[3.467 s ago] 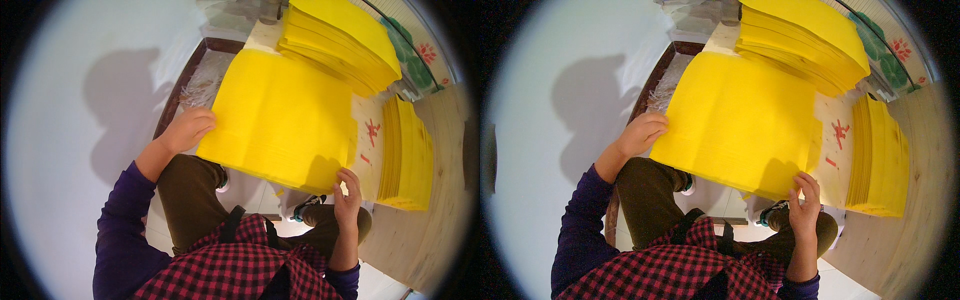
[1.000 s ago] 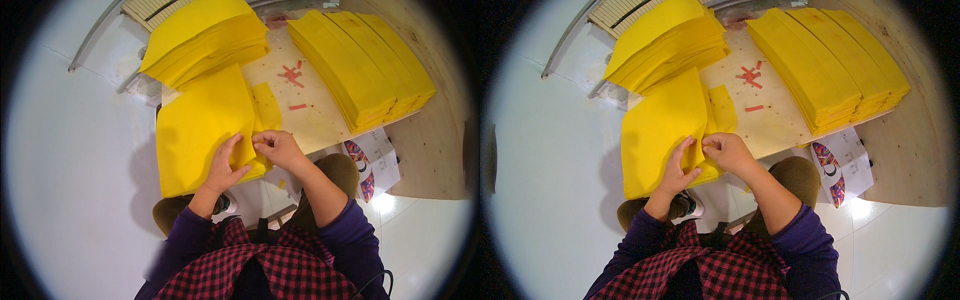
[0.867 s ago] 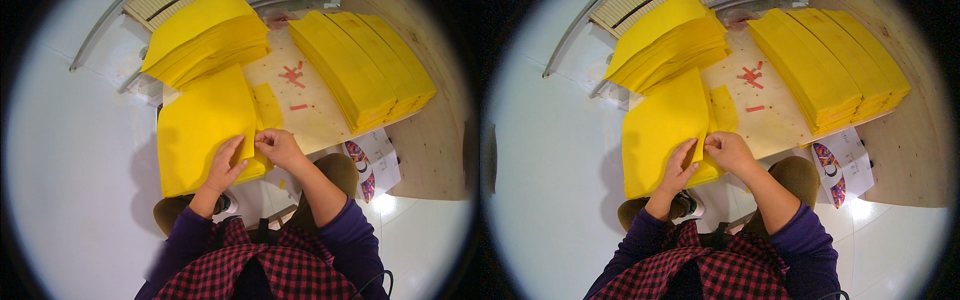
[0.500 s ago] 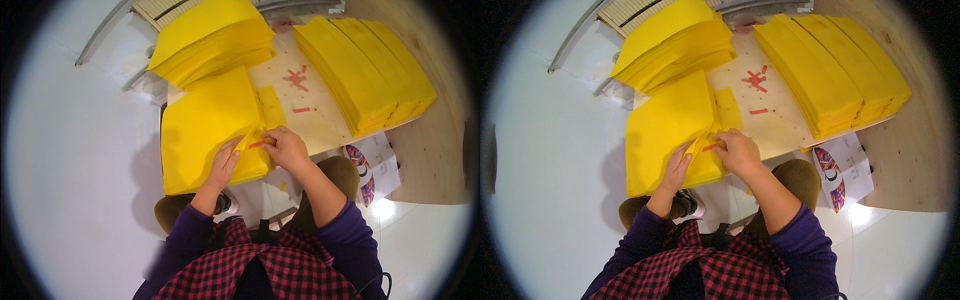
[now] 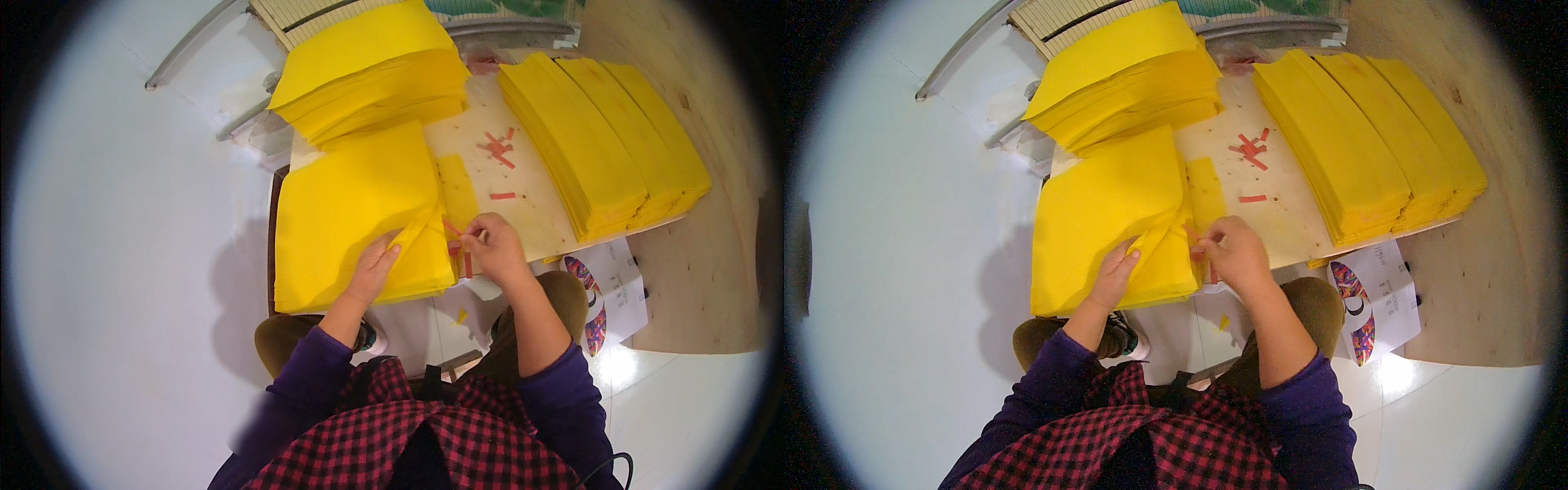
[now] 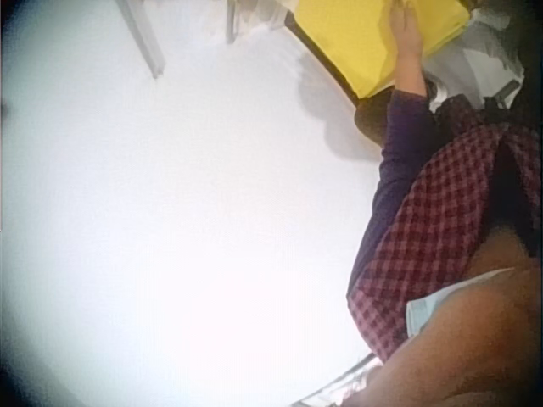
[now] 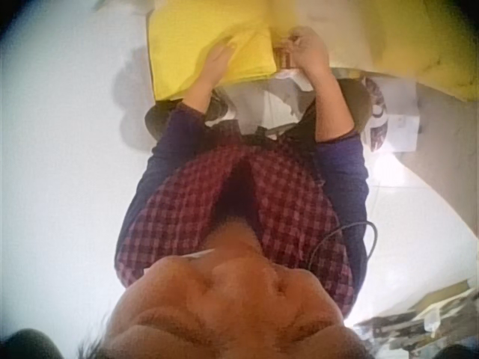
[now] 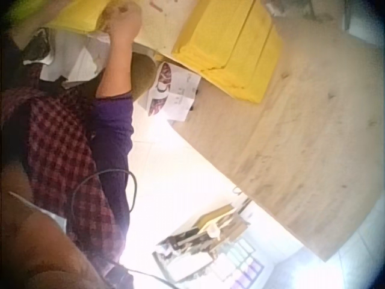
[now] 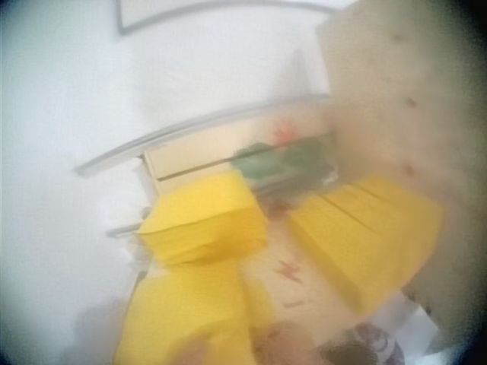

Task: The person folds large yellow sheets of paper in half by hand on a table, then stacks the folded sheets into a growing pile. The process is repeated continuously with each new sheet.

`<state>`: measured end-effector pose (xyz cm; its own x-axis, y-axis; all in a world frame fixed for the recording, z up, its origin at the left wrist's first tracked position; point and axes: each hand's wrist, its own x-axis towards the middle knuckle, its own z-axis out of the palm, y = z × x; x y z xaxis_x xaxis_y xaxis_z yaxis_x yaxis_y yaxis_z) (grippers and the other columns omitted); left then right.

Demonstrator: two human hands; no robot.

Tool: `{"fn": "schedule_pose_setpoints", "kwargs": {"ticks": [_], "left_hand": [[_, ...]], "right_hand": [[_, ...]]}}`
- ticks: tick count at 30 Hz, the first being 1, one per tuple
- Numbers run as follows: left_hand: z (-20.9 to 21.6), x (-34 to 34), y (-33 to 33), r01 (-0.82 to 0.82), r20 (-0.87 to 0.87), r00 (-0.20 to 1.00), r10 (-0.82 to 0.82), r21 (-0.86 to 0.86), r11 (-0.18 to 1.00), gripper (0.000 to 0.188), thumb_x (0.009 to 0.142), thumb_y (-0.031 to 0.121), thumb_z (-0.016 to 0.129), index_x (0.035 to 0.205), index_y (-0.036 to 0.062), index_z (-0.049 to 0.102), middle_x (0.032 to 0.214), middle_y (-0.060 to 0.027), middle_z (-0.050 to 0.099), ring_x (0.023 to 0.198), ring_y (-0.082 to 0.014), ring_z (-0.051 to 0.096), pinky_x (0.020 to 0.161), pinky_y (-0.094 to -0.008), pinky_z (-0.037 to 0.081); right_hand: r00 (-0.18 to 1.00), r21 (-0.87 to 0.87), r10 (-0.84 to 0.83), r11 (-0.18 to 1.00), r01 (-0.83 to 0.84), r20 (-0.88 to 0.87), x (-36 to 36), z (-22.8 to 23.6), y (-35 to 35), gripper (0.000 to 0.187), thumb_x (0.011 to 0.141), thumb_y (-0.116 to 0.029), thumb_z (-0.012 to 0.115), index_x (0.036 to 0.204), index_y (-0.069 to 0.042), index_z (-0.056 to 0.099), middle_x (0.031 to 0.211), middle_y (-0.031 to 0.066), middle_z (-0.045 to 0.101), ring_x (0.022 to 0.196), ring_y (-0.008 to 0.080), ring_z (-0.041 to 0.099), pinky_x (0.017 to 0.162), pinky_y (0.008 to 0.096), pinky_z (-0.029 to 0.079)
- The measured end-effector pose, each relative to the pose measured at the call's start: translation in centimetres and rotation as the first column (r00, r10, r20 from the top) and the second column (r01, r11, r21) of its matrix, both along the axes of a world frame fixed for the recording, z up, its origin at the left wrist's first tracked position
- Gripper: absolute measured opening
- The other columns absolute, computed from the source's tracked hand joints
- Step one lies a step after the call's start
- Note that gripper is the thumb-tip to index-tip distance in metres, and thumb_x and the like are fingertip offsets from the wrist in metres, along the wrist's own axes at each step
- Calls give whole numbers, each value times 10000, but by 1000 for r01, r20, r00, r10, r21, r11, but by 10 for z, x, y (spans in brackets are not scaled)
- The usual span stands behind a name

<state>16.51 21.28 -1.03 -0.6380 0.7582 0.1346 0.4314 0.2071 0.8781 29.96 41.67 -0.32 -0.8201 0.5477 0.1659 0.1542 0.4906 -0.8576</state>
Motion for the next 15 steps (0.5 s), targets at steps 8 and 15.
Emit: {"fn": "schedule_pose_setpoints", "kwargs": {"ticks": [8,15], "left_hand": [[-2,-2,-1,24,-59,998,-25,-15,1000,398,973,265,448,1229,-21,552,1190,-196,601,1119,-339,556,979,-361,403],[-4,-3,-3,73,-55,996,-72,25,997,397,974,242,443,1265,-15,528,1257,-203,565,1175,-350,524,1014,-374,383]], "right_hand": [[987,143,-158,977,159,-20,11,-3,22,194,782,-65,661,974,-36,652,988,155,627,935,335,592,822,402,481],[986,60,84,995,-77,-141,-23,-2,1,352,845,-126,643,1177,-16,602,1171,214,596,1127,383,539,963,400,437]]}}
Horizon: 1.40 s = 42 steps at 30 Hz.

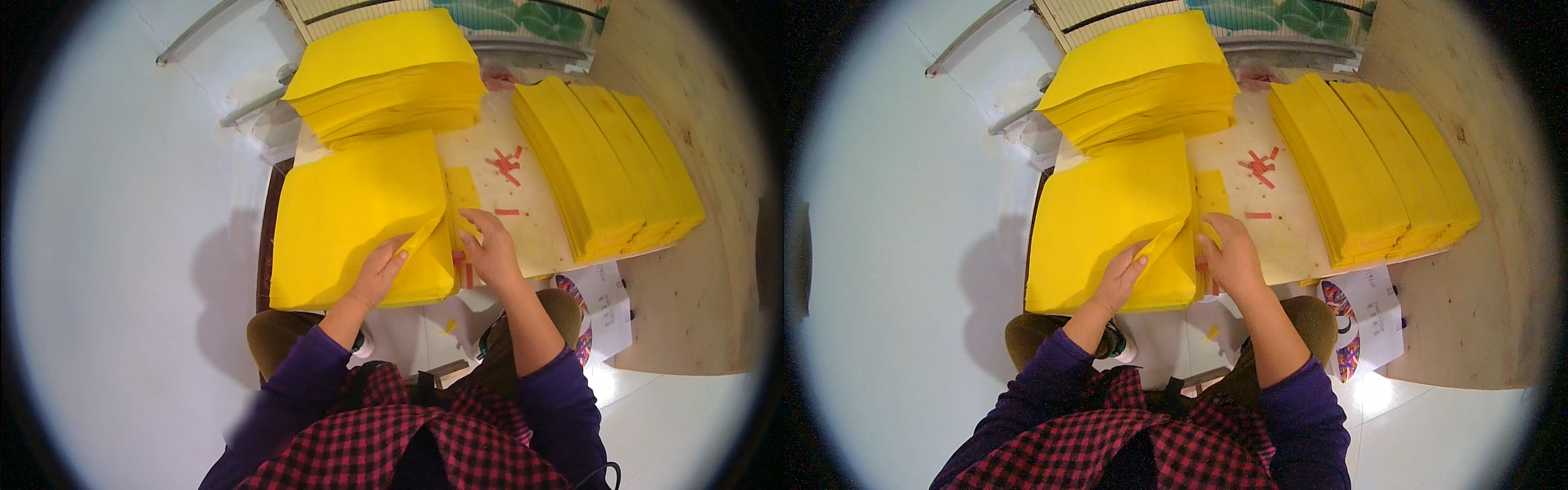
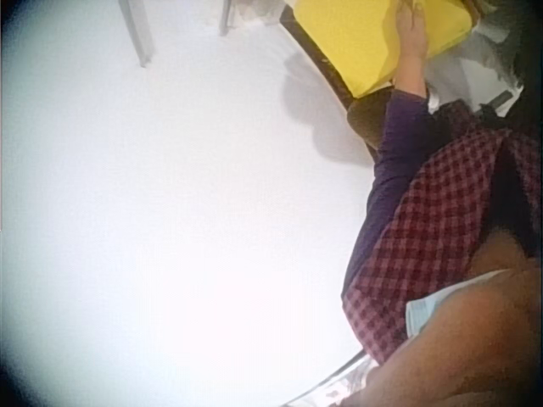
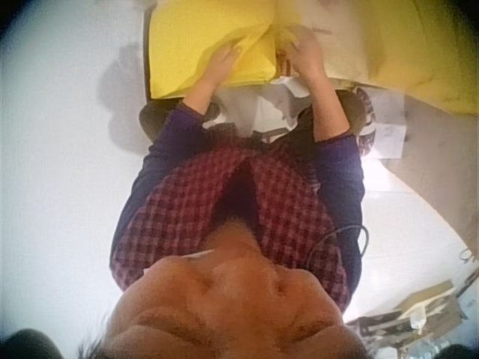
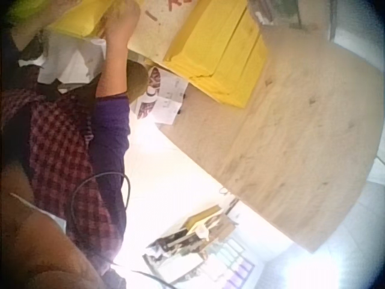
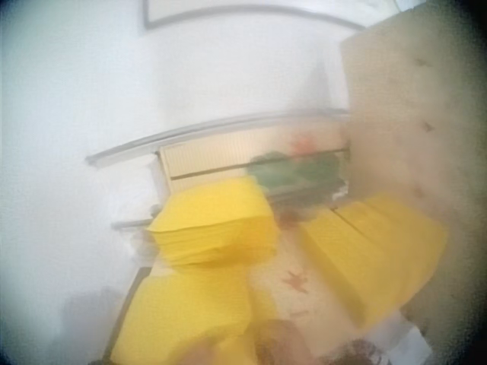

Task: The person folds large yellow sheets of paper in half by hand on a table, then stacks the folded sheets into a growing pile. The process is repeated continuously with each new sheet.

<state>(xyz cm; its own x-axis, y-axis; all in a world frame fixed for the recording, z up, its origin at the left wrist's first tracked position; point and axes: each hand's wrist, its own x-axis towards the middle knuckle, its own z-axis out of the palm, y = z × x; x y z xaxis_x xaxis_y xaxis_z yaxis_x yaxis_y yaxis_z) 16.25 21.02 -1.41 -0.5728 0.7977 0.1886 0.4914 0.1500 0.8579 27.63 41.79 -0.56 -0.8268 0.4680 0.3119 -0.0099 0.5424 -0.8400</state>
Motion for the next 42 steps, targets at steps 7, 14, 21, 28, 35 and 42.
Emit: {"fn": "schedule_pose_setpoints", "kwargs": {"ticks": [7,14,21,28,35,42], "left_hand": [[3,6,7,45,-349,936,-38,12,999,472,903,196,526,1337,16,482,1370,-179,483,1324,-356,391,1108,-422,295],[10,17,6,-6,-571,816,-91,-166,986,667,766,185,641,1386,55,432,1437,-134,420,1365,-326,341,1125,-484,251],[16,24,8,-83,-598,799,-70,-225,971,739,706,180,685,1389,68,428,1455,-126,396,1373,-306,330,1134,-492,219],[15,28,7,-150,-642,766,-30,-224,963,739,702,220,690,1380,64,440,1443,-137,408,1372,-304,331,1133,-504,200],[15,29,7,-169,-653,757,-18,-222,960,745,701,245,697,1377,62,442,1440,-134,412,1372,-295,333,1133,-496,191],[14,29,6,-165,-625,781,-18,-234,958,749,708,244,705,1380,58,432,1434,-127,421,1364,-282,347,1136,-489,187]], "right_hand": [[996,-401,47,916,-14,72,-36,-4,-4,713,982,-516,352,1433,35,312,1456,251,360,1380,352,320,1123,365,257],[991,-372,134,920,-126,-2,-59,-17,-15,811,979,-555,286,1456,89,163,1527,294,147,1443,374,120,1169,375,109],[968,-207,230,957,-205,101,-57,-17,-9,766,991,-516,282,1451,89,183,1515,300,181,1433,398,137,1170,411,109],[972,-244,229,947,-210,52,-49,-3,-8,729,994,-517,260,1464,39,220,1516,279,212,1434,386,149,1167,408,122],[963,-207,268,944,-257,30,-45,-6,-11,735,997,-521,253,1459,50,217,1522,268,208,1439,368,150,1167,391,124],[979,-273,202,943,-190,18,-47,-8,-5,718,1005,-491,304,1458,59,214,1526,264,199,1443,360,140,1172,378,106]]}}
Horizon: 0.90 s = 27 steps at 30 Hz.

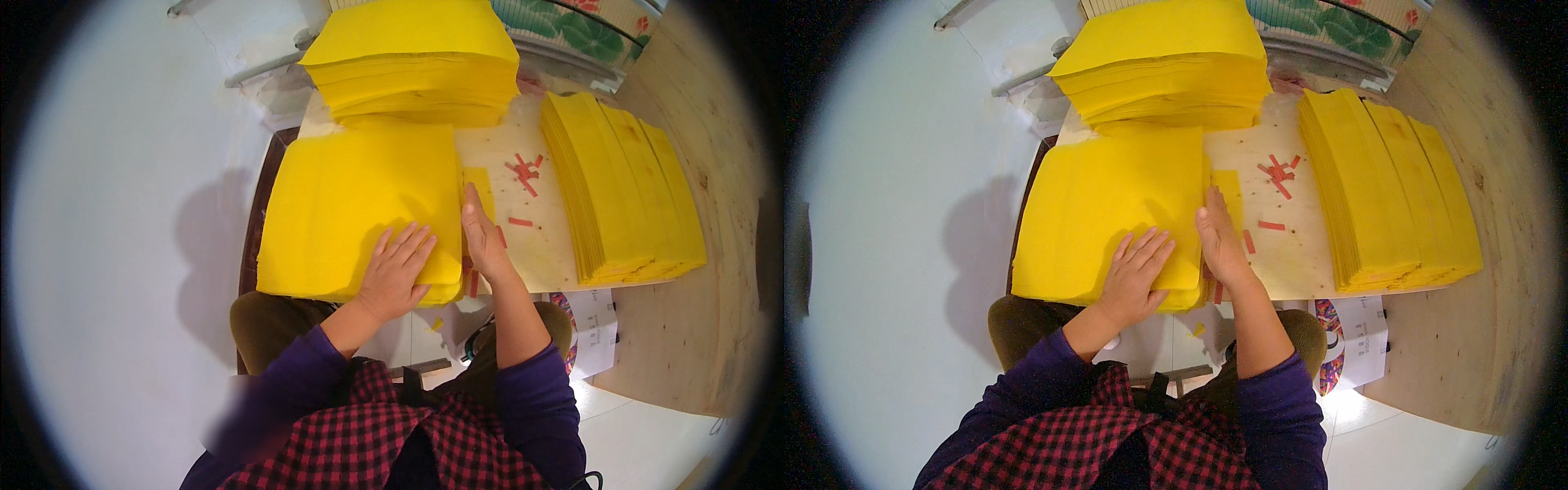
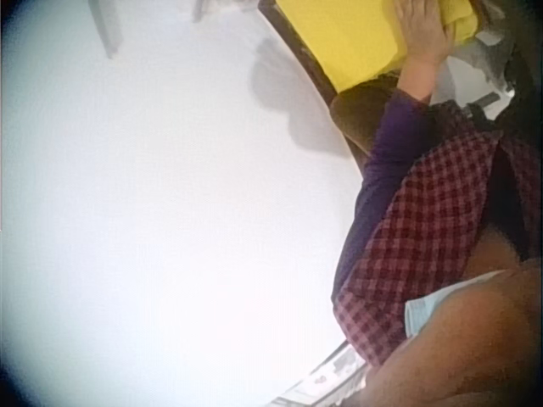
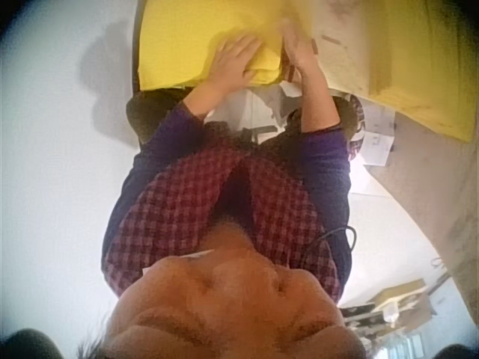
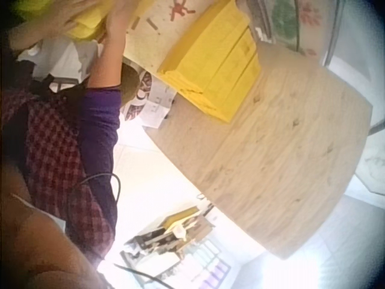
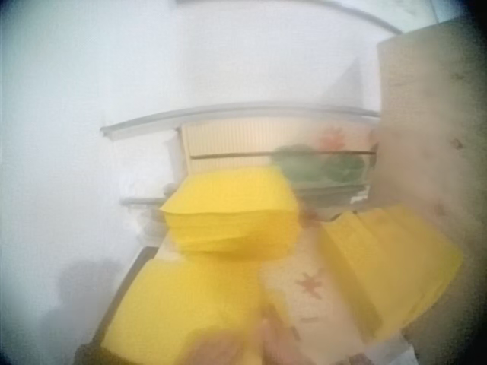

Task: The person folds large yellow sheets of paper in half by hand on a table, then stacks the folded sheets into a growing pile. The process is repeated continuously with each new sheet.

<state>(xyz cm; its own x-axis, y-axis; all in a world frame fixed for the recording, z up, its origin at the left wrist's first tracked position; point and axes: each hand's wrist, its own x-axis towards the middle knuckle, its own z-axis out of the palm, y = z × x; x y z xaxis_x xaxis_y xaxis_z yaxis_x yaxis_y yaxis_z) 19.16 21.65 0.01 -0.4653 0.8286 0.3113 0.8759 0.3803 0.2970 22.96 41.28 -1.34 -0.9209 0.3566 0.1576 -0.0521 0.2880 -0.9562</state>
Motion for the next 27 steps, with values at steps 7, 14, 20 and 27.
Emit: {"fn": "schedule_pose_setpoints", "kwargs": {"ticks": [7,14,20,27], "left_hand": [[-4,-2,0,31,18,999,-30,-11,999,679,746,205,670,1367,49,444,1420,-118,438,1348,-282,367,1132,-462,220],[-6,-7,-1,34,116,992,-41,60,998,531,834,182,588,1333,37,475,1370,-132,484,1313,-301,405,1106,-466,272],[-10,-12,3,14,181,983,-22,46,999,449,890,201,535,1307,38,497,1339,-142,510,1284,-311,435,1089,-480,293],[-2,-14,-10,3,166,986,-2,-3,1000,462,883,232,561,1302,48,503,1322,-142,526,1276,-302,446,1087,-488,294]], "right_hand": [[999,12,15,1000,-16,33,6,5,1,669,1002,-462,333,1458,24,261,1532,229,218,1442,333,163,1171,376,119],[983,232,172,960,-155,-55,26,25,10,602,767,-23,587,1356,-46,461,1426,156,443,1382,311,333,1156,407,211],[972,476,231,860,-186,-37,23,25,-8,517,644,87,619,1136,-72,605,1196,114,610,1173,293,541,1137,488,242],[993,231,98,967,-109,59,13,9,-10,232,725,97,652,897,-57,678,902,59,673,831,171,633,906,311,470]]}}
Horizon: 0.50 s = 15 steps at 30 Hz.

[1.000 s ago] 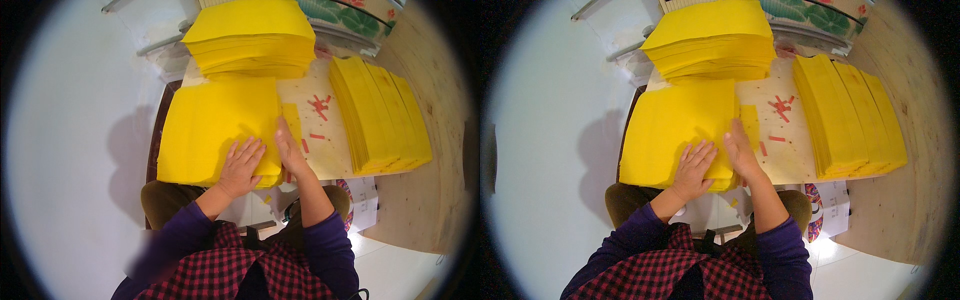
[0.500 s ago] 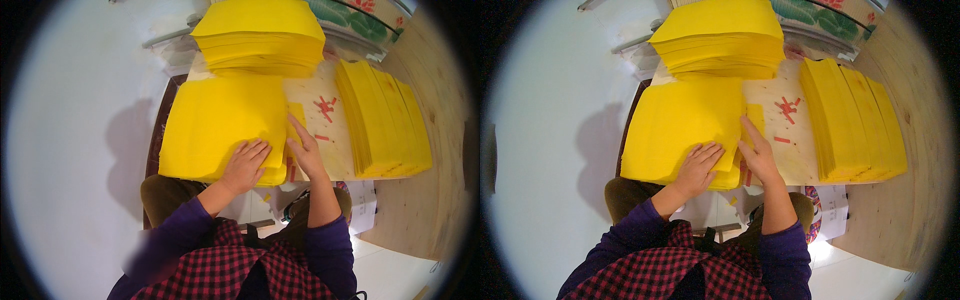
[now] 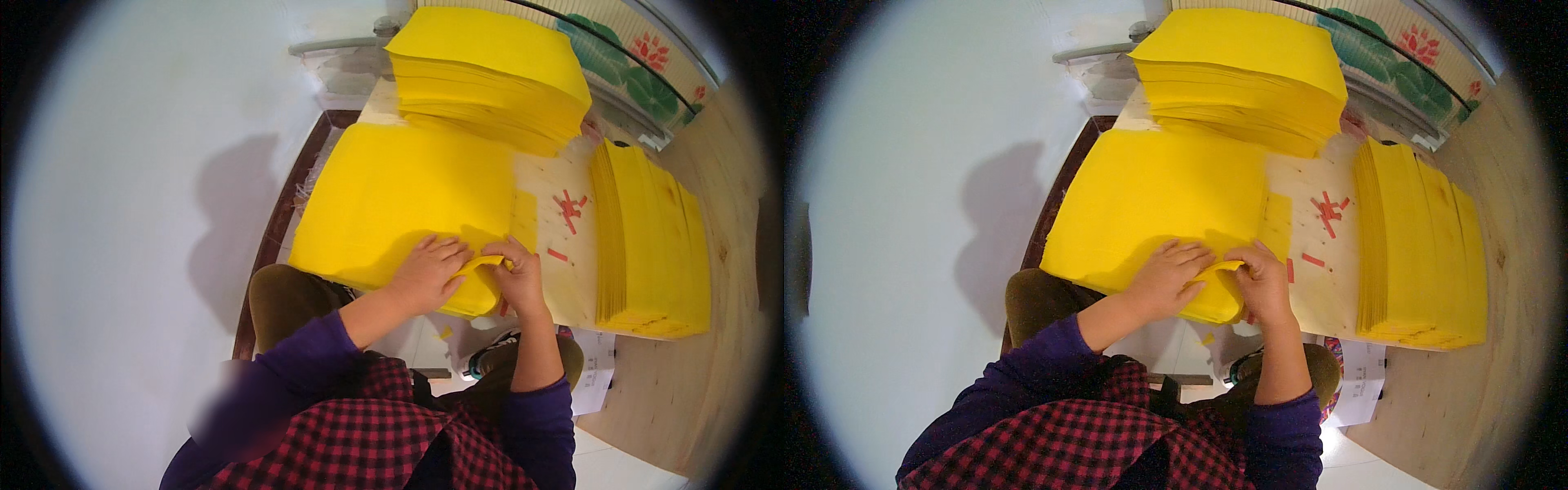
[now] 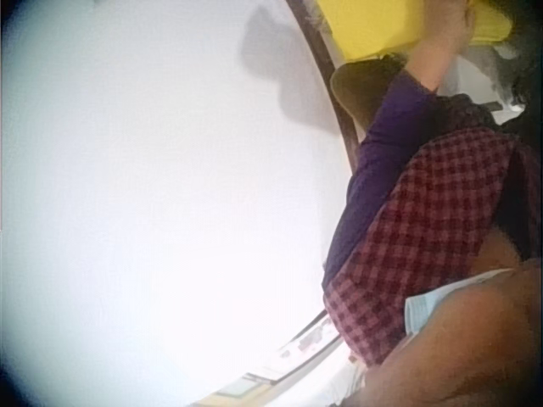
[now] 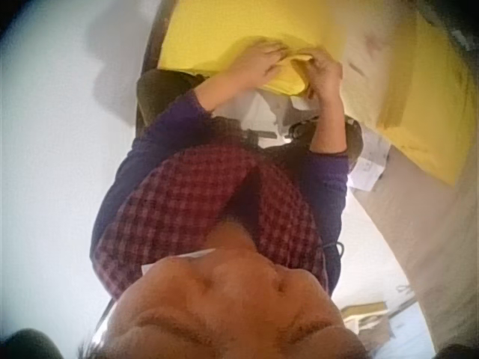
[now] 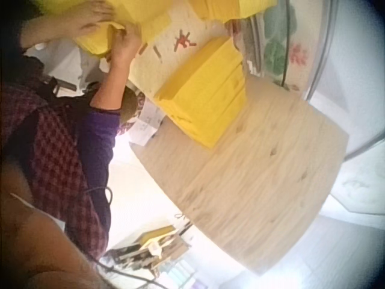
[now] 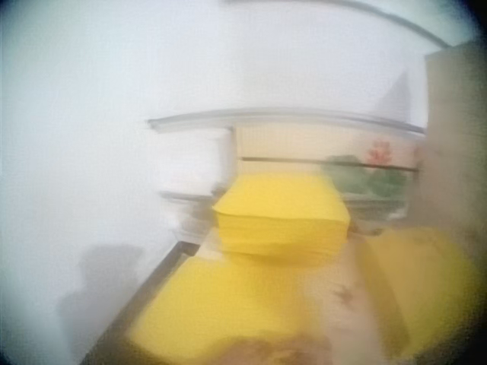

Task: The person folds large yellow sheets of paper in half by hand on a table, then stacks the folded sheets into a growing pile. The process is repeated continuously with each new sheet.

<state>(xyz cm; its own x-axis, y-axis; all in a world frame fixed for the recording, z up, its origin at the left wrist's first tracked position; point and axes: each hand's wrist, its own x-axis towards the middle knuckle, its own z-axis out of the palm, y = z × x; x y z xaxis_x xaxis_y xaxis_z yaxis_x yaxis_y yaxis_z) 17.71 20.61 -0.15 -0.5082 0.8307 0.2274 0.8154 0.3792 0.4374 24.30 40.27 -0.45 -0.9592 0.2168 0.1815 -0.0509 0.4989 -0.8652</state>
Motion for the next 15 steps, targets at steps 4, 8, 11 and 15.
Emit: {"fn": "schedule_pose_setpoints", "kwargs": {"ticks": [4,8,11,15], "left_hand": [[16,-12,-49,-135,-56,990,129,-125,983,502,829,214,623,1296,61,521,1307,-150,546,1255,-302,471,1094,-489,287],[29,-35,-126,-330,-129,939,318,-83,940,528,766,178,691,1264,64,555,1235,-140,597,1198,-318,517,1067,-485,316],[23,-55,-177,-400,-140,907,396,4,917,550,734,132,729,1253,65,562,1208,-138,617,1162,-307,548,1043,-466,356],[0,-83,-211,-544,353,806,476,122,830,533,737,50,732,1243,60,567,1191,-100,638,1145,-234,570,1028,-371,384]], "right_hand": [[998,-212,-52,976,57,30,-1,-6,-3,119,814,34,668,917,-25,674,864,28,672,826,116,610,763,239,483],[993,-337,-93,935,112,73,0,-10,-2,109,861,-5,658,970,7,661,888,28,676,796,97,607,736,236,492],[993,-441,-101,890,121,67,-3,-14,-1,131,882,-9,639,1010,16,646,916,45,683,790,99,615,720,232,500],[983,-481,-124,860,173,132,-4,-17,1,152,896,-31,629,1037,24,633,940,57,686,813,110,627,728,238,503]]}}
